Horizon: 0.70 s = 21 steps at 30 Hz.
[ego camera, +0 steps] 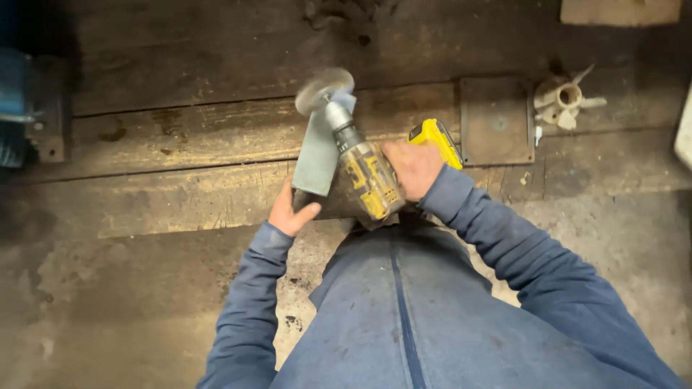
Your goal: Using a power drill with a wire brush attachment to clean and polish metal box components on a workbench.
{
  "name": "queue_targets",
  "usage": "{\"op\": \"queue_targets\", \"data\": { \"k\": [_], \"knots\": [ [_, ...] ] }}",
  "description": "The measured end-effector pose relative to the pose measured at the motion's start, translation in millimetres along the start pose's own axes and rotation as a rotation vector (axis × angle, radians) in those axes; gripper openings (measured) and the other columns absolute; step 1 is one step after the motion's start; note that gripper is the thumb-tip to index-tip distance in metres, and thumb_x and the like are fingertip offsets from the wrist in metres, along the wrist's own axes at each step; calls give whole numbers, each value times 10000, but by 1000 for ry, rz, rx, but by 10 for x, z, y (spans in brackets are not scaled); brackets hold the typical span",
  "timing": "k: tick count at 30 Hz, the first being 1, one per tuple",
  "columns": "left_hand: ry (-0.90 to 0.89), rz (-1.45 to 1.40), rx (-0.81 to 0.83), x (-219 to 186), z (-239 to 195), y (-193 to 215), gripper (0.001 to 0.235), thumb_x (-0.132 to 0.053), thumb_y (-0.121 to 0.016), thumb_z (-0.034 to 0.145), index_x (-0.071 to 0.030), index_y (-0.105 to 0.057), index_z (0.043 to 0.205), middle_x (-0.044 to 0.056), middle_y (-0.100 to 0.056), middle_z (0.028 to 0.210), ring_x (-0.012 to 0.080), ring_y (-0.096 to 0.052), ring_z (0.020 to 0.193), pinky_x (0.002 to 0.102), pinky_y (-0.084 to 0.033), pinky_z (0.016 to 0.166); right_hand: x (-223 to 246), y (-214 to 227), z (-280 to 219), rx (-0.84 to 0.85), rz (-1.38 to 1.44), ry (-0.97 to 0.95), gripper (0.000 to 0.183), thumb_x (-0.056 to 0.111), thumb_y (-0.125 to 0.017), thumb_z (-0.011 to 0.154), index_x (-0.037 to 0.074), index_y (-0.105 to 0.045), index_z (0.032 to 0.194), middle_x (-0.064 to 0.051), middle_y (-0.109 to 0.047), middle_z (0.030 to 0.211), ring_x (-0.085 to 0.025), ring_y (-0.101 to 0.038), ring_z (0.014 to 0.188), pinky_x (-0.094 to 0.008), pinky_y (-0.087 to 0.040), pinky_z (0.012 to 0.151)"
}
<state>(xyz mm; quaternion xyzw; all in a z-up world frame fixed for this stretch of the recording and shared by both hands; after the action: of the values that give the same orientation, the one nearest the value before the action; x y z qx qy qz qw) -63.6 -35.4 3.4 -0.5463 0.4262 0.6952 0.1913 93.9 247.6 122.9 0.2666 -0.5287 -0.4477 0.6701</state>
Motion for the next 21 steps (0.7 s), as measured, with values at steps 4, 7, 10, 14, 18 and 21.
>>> {"op": "queue_targets", "data": {
  "k": [4,7,10,14,18,21],
  "knots": [
    [39,-206,6,207,51,56,638,-360,-629,991,34,-471,1467,165,-604,1415,271,-539,1348,372,-385,1149,-291,-69,94,-7,-7,17,332,148,-648,847,34,-585,1153,-184,-680,937,-413,-665,833,-497,-509,665],
    [123,-268,-79,508,87,-54,520,-355,-527,1061,37,-552,1402,126,-638,1378,235,-562,1314,348,-398,1135,-529,-46,-51,-13,25,-18,319,129,-632,892,34,-574,1192,-189,-681,977,-429,-657,872,-495,-517,708],
    [233,-268,-229,605,192,-153,468,-356,-515,1074,35,-639,1299,99,-695,1255,195,-610,1187,329,-454,1047,-735,86,-291,-20,56,-9,370,146,-646,862,26,-568,1203,-201,-677,969,-437,-659,869,-489,-525,709],
    [310,-239,-399,437,226,-283,440,-358,-572,1055,34,-698,1208,68,-732,1081,140,-629,990,305,-510,894,-952,97,-555,12,112,-51,383,213,-709,823,47,-591,1148,-203,-681,923,-427,-673,836,-476,-535,681],
    [303,-236,-425,190,213,-290,436,-360,-577,1060,37,-705,1187,53,-729,1048,127,-626,956,297,-516,867,-924,98,-407,18,157,-71,338,195,-708,866,57,-607,1157,-193,-689,932,-410,-679,840,-465,-538,689],
    [289,-284,-430,126,243,-276,440,-368,-575,1052,29,-697,1196,40,-728,1058,121,-630,963,293,-516,873,-848,142,-249,-27,137,-16,366,184,-703,862,35,-606,1183,-200,-688,941,-409,-677,834,-461,-539,684]
  ]
}}
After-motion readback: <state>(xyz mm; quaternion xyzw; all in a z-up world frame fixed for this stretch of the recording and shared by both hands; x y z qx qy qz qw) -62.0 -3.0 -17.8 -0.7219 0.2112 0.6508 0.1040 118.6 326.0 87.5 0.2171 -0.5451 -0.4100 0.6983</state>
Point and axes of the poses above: each hand's wrist, its own z-axis towards the middle knuckle, its own y-axis out of the back of the hand, x = y × z, the point moved 2 cm from there along z, towards the middle knuckle
